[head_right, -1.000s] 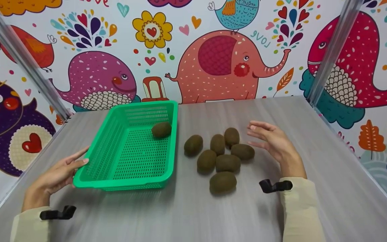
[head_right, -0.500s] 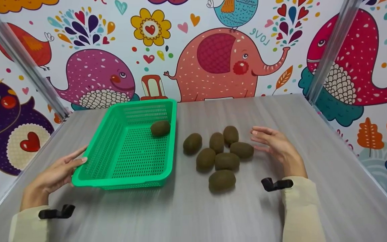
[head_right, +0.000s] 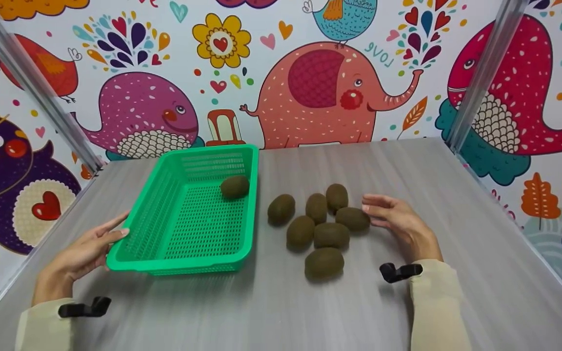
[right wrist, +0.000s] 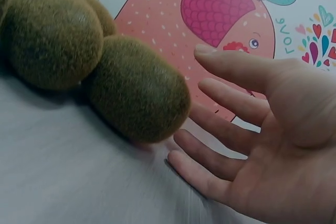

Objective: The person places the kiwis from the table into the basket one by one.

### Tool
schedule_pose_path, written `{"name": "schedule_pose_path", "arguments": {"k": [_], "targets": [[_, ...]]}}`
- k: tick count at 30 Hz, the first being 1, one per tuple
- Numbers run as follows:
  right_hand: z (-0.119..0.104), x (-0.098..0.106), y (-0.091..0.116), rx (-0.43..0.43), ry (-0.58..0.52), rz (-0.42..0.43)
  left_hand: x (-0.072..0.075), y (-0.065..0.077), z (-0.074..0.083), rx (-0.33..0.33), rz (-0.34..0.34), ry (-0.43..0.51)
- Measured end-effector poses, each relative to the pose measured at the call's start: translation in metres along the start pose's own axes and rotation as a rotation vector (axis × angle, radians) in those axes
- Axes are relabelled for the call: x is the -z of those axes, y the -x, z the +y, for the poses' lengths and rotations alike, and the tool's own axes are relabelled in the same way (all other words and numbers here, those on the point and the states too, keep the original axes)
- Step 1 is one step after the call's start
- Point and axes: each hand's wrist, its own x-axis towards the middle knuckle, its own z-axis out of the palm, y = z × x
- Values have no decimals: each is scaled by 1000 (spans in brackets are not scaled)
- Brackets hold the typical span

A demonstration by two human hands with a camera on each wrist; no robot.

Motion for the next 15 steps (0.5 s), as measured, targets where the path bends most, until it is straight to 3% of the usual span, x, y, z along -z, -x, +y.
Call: {"name": "schedule_pose_path", "arguments": {"k": [15], "targets": [[-3, -8, 3, -56, 157, -70, 0, 0, -1, -2, -7, 34]]}}
